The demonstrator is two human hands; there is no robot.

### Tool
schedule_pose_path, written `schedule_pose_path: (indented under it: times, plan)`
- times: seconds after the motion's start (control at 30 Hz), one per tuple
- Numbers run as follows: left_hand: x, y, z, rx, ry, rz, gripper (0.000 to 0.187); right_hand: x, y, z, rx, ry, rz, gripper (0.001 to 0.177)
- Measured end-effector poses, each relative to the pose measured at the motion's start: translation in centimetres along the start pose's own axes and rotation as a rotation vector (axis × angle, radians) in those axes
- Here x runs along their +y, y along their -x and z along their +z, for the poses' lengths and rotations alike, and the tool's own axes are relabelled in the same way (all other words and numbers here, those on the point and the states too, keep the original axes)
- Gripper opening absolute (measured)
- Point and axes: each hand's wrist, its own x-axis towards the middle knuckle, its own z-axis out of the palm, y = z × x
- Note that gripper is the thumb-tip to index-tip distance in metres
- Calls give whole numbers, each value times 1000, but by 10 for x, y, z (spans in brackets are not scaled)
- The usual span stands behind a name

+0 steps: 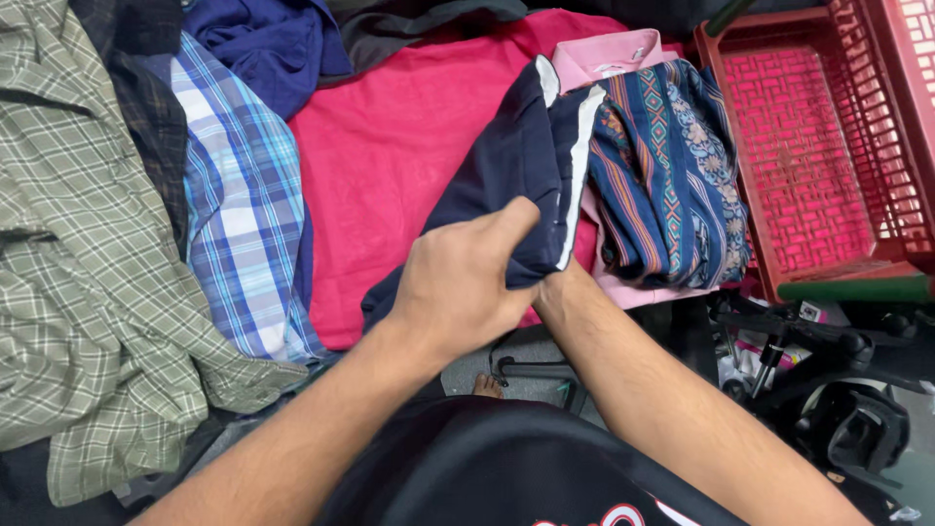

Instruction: The person folds a pair of dark blue trousers and places them on a pile. Then they pick up a green plaid shirt, button it up, and fold it neatly.

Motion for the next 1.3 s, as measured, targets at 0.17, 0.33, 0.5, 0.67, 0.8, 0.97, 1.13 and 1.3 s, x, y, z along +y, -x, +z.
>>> schedule_pose_path:
  times: [0.17,0.33,0.5,0.67,0.8,0.97,1.13,1.3]
  plan:
    - [61,24,9,5,43,285,60,-22,87,-28,136,144,97,39]
    - [85,38,17,-47,196,415,41,-64,125,-11,146,-58,94,43]
    - [42,37,14,536,-9,-238,55,-79,142,0,155,-110,117,48]
    - [13,63,36,-51,1504,-1015,66,-82,165,1,173,-117,157,52]
    - [13,78,55,-113,1651,-1009,61,-97,180,4,204,-140,134,56]
    - [25,61,60,-73,1449,-853,58,-149,175,18,192,-181,105,61]
    - [37,14,66,-64,1428,-725,63,-235,160,9,75,-168,152,57]
    - [33,-52,85,-144,1589,-562,62,-310,117,-11,114,51,217,51]
